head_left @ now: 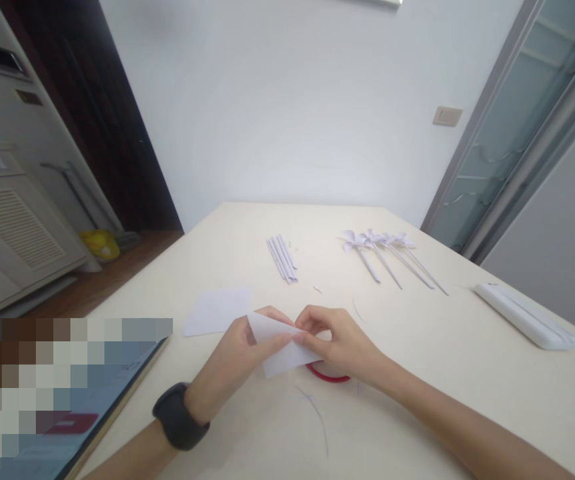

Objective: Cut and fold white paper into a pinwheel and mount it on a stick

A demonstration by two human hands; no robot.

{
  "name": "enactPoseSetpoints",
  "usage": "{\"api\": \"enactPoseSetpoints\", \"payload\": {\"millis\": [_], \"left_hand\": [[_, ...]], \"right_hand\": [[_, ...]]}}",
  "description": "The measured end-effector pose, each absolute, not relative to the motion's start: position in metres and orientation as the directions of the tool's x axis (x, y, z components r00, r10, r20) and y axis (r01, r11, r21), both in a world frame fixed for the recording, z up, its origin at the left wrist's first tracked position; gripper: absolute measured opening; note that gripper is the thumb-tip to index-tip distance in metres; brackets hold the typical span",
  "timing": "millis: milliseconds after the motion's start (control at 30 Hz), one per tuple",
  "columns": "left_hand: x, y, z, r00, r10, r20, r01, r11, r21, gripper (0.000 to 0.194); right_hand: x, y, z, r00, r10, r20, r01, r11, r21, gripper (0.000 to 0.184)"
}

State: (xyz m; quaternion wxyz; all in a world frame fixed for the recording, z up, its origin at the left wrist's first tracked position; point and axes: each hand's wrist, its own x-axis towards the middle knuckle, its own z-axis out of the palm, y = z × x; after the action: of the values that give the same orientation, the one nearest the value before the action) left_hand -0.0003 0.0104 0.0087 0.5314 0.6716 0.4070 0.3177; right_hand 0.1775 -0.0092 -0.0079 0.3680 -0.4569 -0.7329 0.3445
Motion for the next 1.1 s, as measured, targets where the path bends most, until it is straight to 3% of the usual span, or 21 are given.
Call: {"api": "enactPoseSetpoints", "payload": {"millis": [833,1100], "left_hand": [[0.0006,0.0074,0.0116,0.447,0.894,-0.031,0.206,-0.069,0.976,0.015],[-0.0014,0.0044,0.0039,0.355,0.933,0.058,0.249,-0.155,0.956,0.019]], "right_hand": [[0.1734,-0.0145,-0.0048,-0.295,0.927,0.231,0.323,0.325,-0.889,0.006],[0.1745,-0.0148,-0.0013,-0.303,0.925,0.230,0.322,0.326,-0.889,0.011]]}}
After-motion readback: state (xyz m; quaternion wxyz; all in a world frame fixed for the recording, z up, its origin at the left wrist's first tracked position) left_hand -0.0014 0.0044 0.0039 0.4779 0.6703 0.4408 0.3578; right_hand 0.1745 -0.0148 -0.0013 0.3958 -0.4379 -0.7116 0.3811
